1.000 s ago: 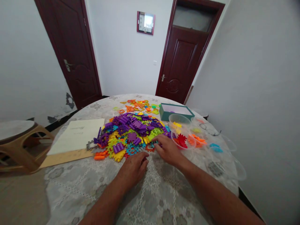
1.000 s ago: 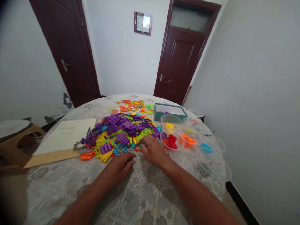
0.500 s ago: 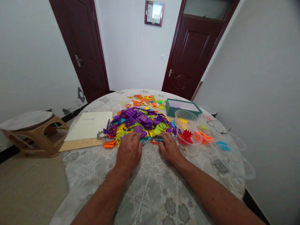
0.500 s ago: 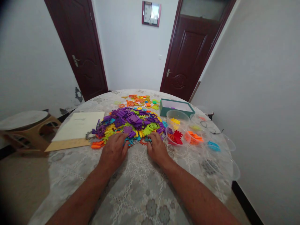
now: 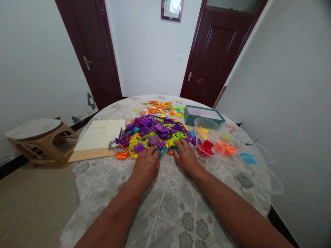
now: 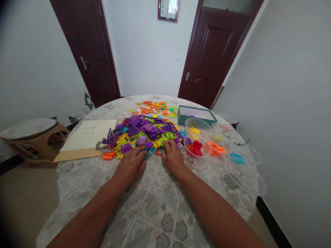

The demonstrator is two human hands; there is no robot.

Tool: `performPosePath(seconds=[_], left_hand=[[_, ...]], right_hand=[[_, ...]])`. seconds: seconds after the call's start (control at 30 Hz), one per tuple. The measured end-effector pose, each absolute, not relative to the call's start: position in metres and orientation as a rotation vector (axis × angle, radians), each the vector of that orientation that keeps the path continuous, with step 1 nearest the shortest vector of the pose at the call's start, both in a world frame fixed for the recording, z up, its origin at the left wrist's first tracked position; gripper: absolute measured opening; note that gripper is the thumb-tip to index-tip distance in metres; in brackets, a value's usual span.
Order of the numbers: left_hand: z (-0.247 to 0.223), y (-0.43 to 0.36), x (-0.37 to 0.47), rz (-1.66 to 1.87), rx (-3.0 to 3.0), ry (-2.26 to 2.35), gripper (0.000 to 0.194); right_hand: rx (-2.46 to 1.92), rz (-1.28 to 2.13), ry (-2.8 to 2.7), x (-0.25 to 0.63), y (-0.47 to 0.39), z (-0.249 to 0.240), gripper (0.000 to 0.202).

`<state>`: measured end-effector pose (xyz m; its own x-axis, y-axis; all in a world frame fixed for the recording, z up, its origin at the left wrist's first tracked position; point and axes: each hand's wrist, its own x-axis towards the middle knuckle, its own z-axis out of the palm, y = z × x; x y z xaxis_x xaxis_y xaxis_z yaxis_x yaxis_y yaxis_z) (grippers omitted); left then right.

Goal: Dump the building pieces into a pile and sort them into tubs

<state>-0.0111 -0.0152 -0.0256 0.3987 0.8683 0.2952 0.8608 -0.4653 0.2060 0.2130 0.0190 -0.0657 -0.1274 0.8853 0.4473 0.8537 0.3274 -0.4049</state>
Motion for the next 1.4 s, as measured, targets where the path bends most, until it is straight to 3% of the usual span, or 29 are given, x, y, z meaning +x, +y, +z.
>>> performPosePath(seconds=[0.3, 0.37, 0.57, 0.87, 0.97, 1.2, 1.4], left_hand=[[-0.016, -0.021, -0.012, 0.530, 2.622, 1.590, 0.023], [-0.018, -0.021, -0.012, 0.555, 2.616, 1.587, 0.024], [-0.021, -0.021, -0.012, 0.638, 2.590, 1.528, 0.035], [-0.019, -0.022, -0.012, 0.639, 2.588, 1.520, 0.022], [-0.020, -0.020, -0.012, 0.691, 2.578, 1.492, 0.025], [-0.021, -0.021, -0.012, 0.683, 2.592, 1.470, 0.034], [-0.023, -0.022, -0.007, 0.644, 2.589, 1.430, 0.045]], right_hand=[[-1.411, 0.152, -2.097, 0.224, -0.001, -0.056, 0.012], [-1.395, 0.105, -2.030, 0.225, 0.000, -0.055, 0.017], [-1.408, 0.042, -2.053, 0.219, 0.010, -0.057, 0.059], [-1.332, 0.147, -2.138, 0.216, 0.001, -0.056, 0.023], [-1.295, 0.208, -2.120, 0.221, -0.001, -0.055, 0.020], [-1.403, 0.125, -2.113, 0.228, -0.003, -0.053, 0.048], [-1.343, 0.248, -2.116, 0.223, -0.005, -0.055, 0.051]])
